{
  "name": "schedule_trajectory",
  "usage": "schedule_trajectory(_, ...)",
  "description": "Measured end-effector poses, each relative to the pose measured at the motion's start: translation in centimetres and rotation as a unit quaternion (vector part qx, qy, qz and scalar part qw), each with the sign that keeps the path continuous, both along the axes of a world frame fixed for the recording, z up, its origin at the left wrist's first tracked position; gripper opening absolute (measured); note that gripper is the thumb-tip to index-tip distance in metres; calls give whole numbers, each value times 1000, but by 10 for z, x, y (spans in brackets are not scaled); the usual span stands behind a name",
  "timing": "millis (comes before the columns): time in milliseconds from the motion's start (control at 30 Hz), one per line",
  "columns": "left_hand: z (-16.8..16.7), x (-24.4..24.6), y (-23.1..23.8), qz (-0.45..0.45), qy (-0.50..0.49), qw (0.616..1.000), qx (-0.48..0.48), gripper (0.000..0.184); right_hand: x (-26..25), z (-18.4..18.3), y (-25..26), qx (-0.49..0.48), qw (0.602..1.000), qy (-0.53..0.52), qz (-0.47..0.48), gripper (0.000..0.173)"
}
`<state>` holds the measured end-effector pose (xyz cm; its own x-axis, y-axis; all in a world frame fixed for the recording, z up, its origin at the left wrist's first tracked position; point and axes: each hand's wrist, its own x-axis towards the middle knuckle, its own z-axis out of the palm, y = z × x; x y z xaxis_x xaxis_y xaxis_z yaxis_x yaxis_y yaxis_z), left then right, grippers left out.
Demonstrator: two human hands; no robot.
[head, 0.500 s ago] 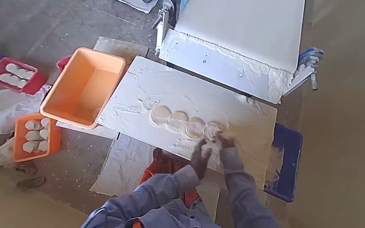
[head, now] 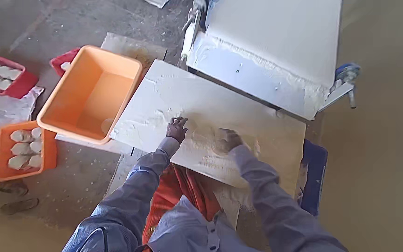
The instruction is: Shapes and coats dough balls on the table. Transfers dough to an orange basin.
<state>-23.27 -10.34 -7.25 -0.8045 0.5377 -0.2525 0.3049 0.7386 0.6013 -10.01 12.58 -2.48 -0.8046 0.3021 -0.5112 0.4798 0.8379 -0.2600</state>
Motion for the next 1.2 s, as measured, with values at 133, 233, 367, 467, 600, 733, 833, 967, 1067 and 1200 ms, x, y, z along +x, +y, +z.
schedule_trajectory(133,22,-57,37,-127,-34,978,-160,61,-79,-20,-33,21,994,-102,16,66)
schedule_trajectory(233,32,-69,41,-178,-43,956,-231,61,-88,-6,-33,-17,988,-151,-14,66)
schedule_trajectory(367,16,-88,45,-232,-42,912,-337,60,-99,0,-32,-56,974,-214,-50,57)
schedule_trajectory(467,11,-92,46,-269,-37,908,-319,56,-96,-6,-29,-73,976,-195,-57,63)
schedule_trajectory(600,34,-80,29,-264,-84,947,-163,42,-77,4,-26,-138,984,-44,-99,45)
schedule_trajectory(733,8,-66,-4,-55,-243,966,70,54,-60,19,-47,-142,968,48,-202,46)
schedule_trajectory(833,-5,-58,-17,113,-360,895,237,67,-63,43,-60,-154,946,126,-255,42)
schedule_trajectory(967,-9,-38,-34,207,-446,807,327,49,-57,71,-96,-246,909,219,-255,36)
schedule_trajectory(1067,5,-20,-45,234,-470,764,374,34,-56,72,-122,-384,850,238,-269,35)
schedule_trajectory(1200,19,3,-57,289,-532,677,418,35,-51,32,-134,-433,842,149,-285,36)
